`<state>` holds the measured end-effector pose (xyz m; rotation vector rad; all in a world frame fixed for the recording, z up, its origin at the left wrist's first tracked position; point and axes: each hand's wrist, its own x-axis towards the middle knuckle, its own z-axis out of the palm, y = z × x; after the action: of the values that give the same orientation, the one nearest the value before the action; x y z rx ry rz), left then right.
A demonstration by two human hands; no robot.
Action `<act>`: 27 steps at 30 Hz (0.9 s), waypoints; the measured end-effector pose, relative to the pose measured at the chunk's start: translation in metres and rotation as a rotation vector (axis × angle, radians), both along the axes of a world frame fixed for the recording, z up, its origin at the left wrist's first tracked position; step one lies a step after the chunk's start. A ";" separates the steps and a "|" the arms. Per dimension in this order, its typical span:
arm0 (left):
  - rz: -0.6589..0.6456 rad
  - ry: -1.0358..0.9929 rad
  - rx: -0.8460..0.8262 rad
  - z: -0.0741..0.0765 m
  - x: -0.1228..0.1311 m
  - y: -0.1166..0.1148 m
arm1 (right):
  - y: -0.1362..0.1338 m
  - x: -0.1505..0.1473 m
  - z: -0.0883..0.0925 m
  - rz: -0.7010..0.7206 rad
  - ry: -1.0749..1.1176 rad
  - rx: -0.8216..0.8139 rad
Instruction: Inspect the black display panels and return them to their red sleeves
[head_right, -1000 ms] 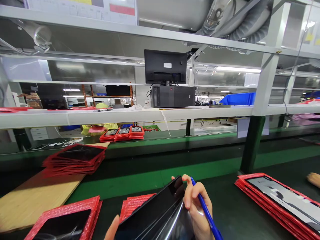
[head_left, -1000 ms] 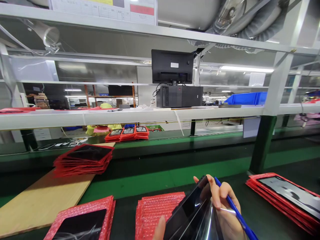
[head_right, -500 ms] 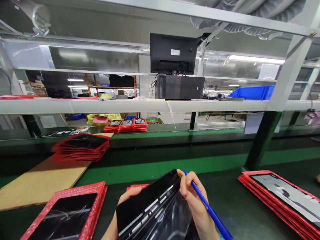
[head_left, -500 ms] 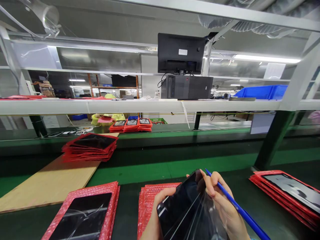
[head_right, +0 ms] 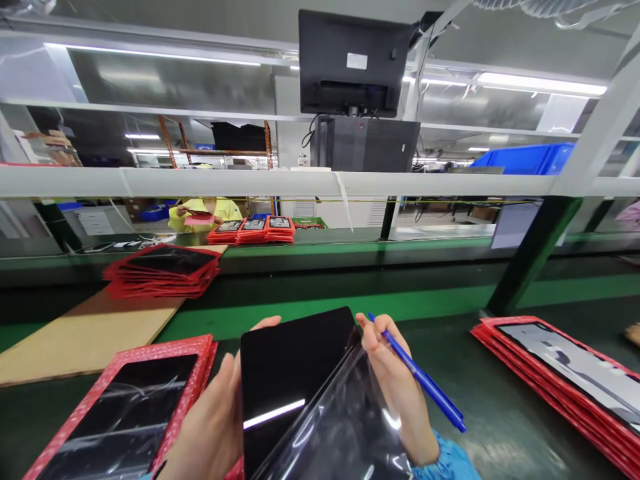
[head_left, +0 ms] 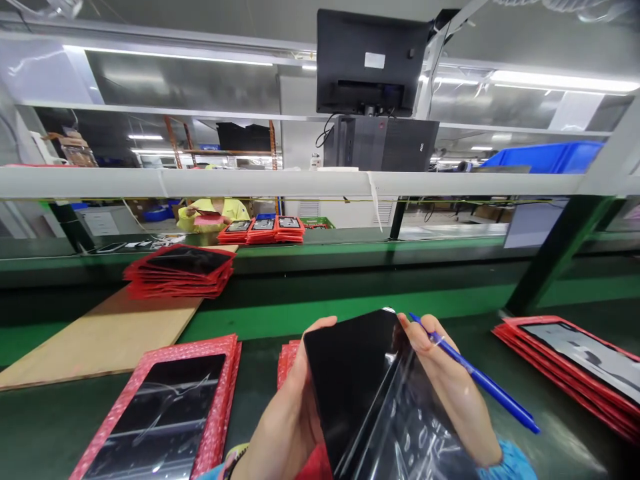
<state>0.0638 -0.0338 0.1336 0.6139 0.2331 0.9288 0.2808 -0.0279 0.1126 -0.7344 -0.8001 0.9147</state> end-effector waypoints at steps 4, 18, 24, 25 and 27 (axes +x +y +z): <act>0.016 0.016 -0.007 -0.001 0.000 0.006 | 0.007 0.007 -0.009 -0.062 0.148 -0.038; 0.092 -0.060 -0.111 0.001 0.017 0.028 | 0.023 0.011 -0.007 -0.064 0.286 -0.014; 0.129 0.006 -0.138 0.002 0.018 0.032 | 0.031 0.015 -0.013 -0.073 0.257 -0.049; 0.130 0.033 -0.148 0.002 0.018 0.033 | 0.031 0.015 -0.013 -0.076 0.252 -0.054; 0.150 0.086 -0.168 0.003 0.018 0.034 | 0.031 0.013 -0.012 -0.082 0.241 -0.068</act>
<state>0.0815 0.0000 0.1365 0.4861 0.4349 1.0165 0.2941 0.0027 0.1008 -0.6956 -0.5249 0.9395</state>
